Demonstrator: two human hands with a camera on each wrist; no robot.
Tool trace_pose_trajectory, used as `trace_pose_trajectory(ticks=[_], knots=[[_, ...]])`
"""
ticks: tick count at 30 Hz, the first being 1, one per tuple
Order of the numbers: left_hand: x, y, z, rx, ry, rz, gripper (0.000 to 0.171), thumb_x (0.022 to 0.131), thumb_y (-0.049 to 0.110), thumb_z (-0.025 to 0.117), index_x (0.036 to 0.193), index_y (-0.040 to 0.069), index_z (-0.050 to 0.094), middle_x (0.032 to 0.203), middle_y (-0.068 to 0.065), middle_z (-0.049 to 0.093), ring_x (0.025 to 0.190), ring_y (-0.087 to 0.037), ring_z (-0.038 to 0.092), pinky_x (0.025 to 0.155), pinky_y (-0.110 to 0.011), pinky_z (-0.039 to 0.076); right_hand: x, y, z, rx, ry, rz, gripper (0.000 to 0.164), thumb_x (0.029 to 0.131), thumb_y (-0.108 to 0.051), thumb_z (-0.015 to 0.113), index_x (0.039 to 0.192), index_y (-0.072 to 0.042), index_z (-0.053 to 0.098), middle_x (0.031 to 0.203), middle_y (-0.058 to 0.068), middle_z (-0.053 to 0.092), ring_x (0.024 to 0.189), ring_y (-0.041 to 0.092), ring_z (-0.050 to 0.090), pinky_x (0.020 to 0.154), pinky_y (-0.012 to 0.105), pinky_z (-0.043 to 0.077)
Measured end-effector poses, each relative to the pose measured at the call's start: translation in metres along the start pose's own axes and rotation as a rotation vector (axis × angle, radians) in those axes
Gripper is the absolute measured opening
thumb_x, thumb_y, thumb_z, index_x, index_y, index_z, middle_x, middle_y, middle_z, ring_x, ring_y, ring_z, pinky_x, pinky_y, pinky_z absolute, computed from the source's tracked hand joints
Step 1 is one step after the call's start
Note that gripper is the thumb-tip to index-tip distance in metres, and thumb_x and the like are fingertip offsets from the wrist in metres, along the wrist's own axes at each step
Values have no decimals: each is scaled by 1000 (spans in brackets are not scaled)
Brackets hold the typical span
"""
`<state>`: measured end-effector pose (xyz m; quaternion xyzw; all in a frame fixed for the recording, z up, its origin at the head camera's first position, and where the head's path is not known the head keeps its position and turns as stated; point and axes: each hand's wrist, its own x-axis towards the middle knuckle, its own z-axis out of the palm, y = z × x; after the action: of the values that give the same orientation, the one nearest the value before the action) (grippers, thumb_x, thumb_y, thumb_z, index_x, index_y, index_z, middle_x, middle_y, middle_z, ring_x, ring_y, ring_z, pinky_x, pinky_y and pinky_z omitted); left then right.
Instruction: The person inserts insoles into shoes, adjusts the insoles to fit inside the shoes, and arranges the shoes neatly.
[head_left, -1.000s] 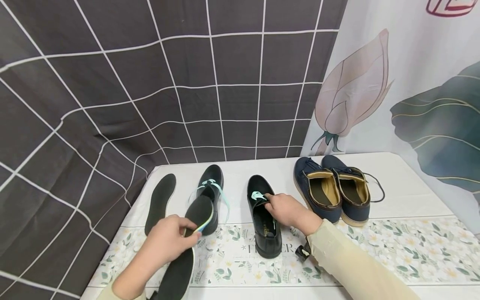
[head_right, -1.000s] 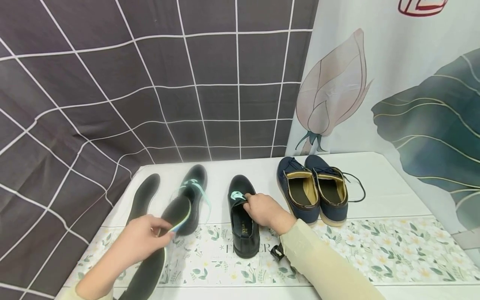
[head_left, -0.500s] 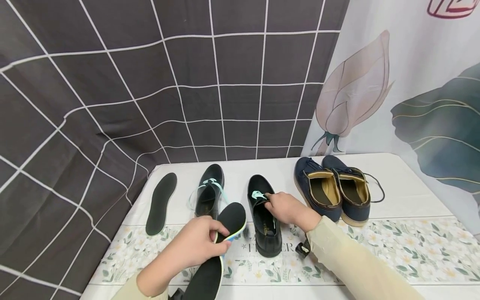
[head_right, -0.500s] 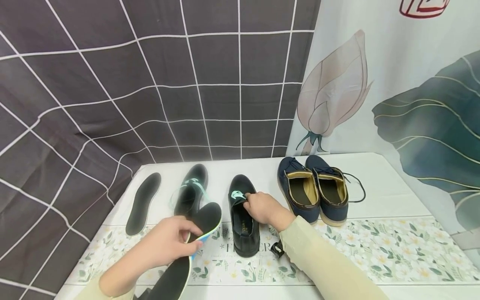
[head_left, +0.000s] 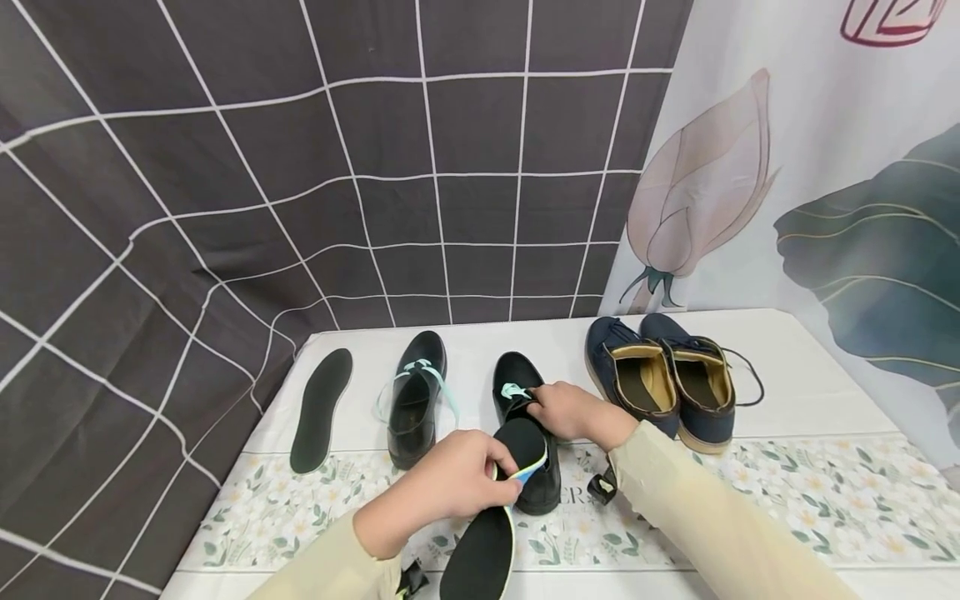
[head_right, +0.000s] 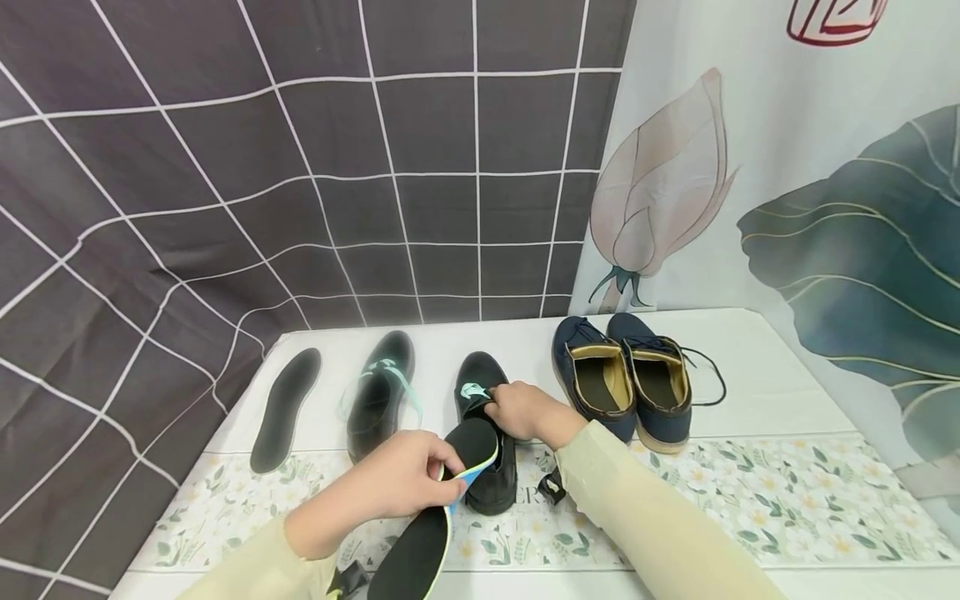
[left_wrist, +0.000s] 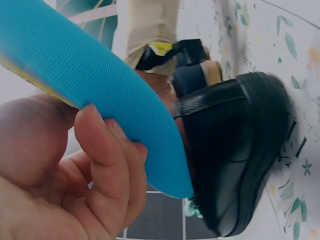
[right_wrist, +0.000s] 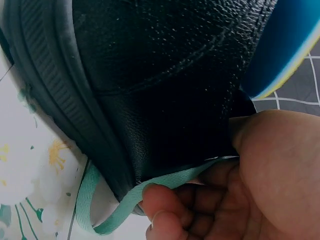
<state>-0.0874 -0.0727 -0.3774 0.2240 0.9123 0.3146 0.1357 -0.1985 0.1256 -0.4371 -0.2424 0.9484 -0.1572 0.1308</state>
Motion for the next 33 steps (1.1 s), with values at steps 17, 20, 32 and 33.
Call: trace_pose_trajectory(ticks=[17,20,32,33], knots=[[21,4,7,9,-29,-89,20,81,25,68,62,30,73,38,12,48,32,-3,48,44,-22,40,6,8,-16,216,-232,44,34,106,-26,44,84,-12,65,50,0,54,43,14,53,54,28,51],[22,5,7,-3,-32,-109,19,82,27,67,64,31,73,40,12,52,32,-4,49,45,-24,44,7,7,-20,231,-276,37,36,106,-29,45,81,-11,63,51,0,55,43,13,54,53,27,50],[20,6,15,109,44,-142,23,83,47,66,91,30,79,91,11,78,81,-10,66,71,-33,56,-2,-14,-7,-118,-50,-17,26,102,-23,51,93,-3,66,80,17,70,71,32,69,68,47,57],[19,6,16,127,48,-140,28,84,49,66,96,27,79,96,9,79,88,-12,67,77,-35,57,-3,-15,-5,-167,-22,-29,25,102,-22,53,95,-1,66,84,20,71,75,33,69,71,49,58]])
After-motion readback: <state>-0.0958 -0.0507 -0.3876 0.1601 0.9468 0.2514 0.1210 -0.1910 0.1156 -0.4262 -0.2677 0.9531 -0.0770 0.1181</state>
